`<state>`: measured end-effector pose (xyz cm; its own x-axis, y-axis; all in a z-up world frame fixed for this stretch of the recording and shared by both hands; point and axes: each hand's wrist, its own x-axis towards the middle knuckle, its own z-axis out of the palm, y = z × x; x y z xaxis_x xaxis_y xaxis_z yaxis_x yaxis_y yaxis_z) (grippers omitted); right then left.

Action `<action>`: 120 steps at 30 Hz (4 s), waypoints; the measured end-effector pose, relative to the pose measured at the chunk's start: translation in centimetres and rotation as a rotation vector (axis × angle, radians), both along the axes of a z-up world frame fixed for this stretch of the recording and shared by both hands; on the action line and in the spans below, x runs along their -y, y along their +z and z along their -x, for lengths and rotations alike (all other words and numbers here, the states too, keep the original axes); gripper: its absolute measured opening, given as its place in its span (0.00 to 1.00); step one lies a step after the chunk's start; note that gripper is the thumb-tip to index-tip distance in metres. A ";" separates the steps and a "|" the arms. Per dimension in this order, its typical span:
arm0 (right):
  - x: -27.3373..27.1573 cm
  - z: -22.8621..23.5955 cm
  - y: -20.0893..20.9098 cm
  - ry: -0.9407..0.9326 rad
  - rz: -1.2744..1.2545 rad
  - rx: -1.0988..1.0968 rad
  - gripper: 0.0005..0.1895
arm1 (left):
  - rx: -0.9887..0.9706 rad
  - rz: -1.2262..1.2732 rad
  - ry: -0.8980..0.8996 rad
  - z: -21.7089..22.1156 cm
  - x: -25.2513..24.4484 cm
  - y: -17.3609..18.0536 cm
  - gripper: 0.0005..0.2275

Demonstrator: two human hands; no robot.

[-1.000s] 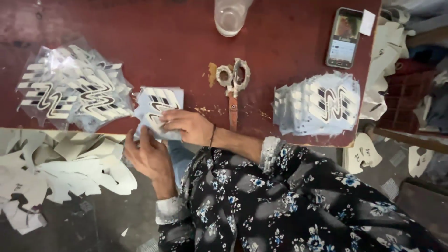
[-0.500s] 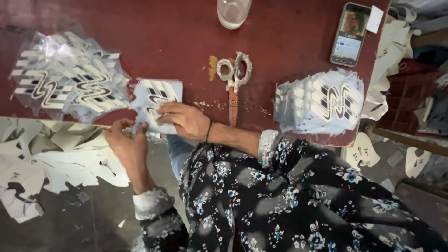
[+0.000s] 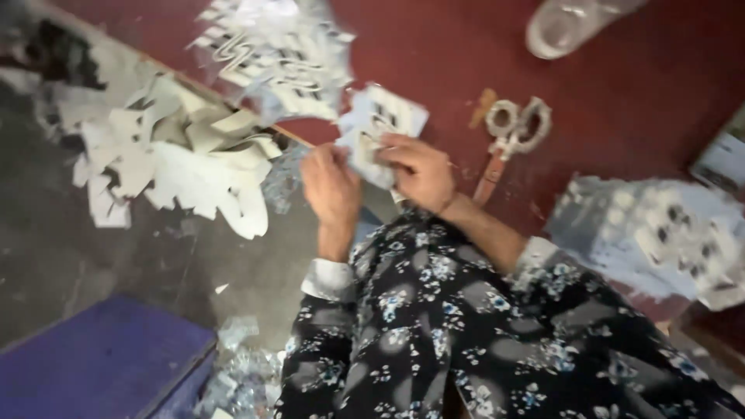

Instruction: The person peels a sticker from a backing sheet and places it on a table. They repeat this process with several other stickers, stacking them on the table.

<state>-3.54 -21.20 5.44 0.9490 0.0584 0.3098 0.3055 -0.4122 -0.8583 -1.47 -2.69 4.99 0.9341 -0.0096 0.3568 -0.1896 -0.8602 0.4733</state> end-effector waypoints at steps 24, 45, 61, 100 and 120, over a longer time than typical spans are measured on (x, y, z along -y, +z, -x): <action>-2.0 -4.7 -2.6 0.222 0.476 0.120 0.22 | -0.344 0.346 0.067 -1.8 -1.0 -2.5 0.11; 1.0 -0.2 -2.1 0.332 0.438 0.082 0.31 | -0.101 0.167 0.185 -0.5 2.2 -2.6 0.08; 2.2 0.3 -0.5 0.156 0.225 -0.112 0.26 | -0.058 0.505 -0.016 -0.4 1.6 -3.6 0.07; 1.7 -8.1 -6.2 0.102 0.587 0.102 0.24 | -0.438 0.422 0.229 -2.8 0.4 -4.8 0.10; 2.9 -3.1 -1.1 -0.157 0.082 -0.089 0.07 | -0.119 0.703 0.272 -4.7 0.1 0.6 0.04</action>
<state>-0.45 -24.06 4.36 0.9719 -0.0713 0.2242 0.1558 -0.5189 -0.8405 3.23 -2.83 5.54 0.9037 0.4184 0.0905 0.0724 -0.3579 0.9310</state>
